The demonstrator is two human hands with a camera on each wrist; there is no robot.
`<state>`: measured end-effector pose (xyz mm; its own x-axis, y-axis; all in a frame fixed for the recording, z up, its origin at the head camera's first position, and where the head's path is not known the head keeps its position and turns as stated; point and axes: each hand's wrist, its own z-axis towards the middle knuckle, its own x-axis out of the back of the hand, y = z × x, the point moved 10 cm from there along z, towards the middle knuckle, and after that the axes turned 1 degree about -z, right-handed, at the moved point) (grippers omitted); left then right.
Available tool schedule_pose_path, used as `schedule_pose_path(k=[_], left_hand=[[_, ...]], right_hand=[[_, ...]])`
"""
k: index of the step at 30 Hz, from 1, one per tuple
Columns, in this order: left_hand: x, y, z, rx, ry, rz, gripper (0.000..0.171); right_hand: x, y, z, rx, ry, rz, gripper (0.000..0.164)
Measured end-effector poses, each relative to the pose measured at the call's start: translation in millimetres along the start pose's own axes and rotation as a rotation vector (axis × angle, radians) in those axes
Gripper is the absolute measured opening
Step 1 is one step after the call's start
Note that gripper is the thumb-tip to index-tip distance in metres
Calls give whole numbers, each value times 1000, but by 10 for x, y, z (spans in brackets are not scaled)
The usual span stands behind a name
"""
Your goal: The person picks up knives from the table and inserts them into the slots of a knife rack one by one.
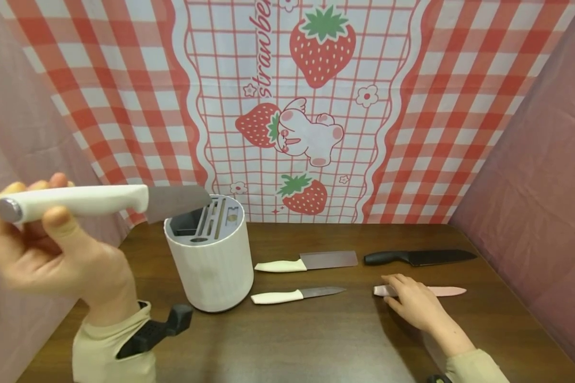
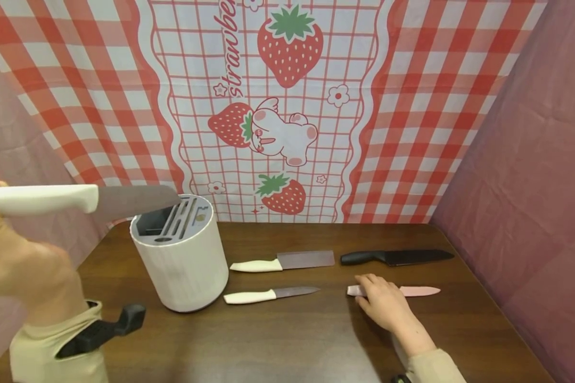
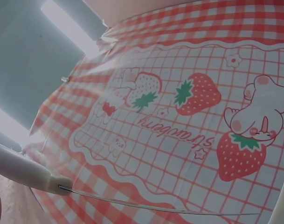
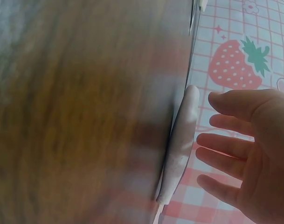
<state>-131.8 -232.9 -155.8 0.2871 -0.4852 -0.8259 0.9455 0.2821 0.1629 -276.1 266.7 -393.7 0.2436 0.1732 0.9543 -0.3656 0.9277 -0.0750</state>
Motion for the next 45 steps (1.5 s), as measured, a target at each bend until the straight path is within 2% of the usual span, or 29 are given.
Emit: schedule_pose_path(k=[12, 24, 32, 38, 45], left_hand=[[-33, -63, -56, 1, -60, 25, 72], [-90, -59, -81, -15, -88, 16, 73], [-188, -40, -137, 16, -99, 8, 69], [-211, -146, -212, 49, -156, 12, 66], [-203, -293, -278, 95, -191, 61, 61]], right_hand=[[-12, 63, 9, -17, 25, 21, 28], [-64, 106, 36, -38, -10, 32, 32], [-106, 101, 46, -38, -51, 41, 35], [-130, 115, 57, -29, -59, 35, 34], [-181, 121, 83, 2, -83, 10, 31]])
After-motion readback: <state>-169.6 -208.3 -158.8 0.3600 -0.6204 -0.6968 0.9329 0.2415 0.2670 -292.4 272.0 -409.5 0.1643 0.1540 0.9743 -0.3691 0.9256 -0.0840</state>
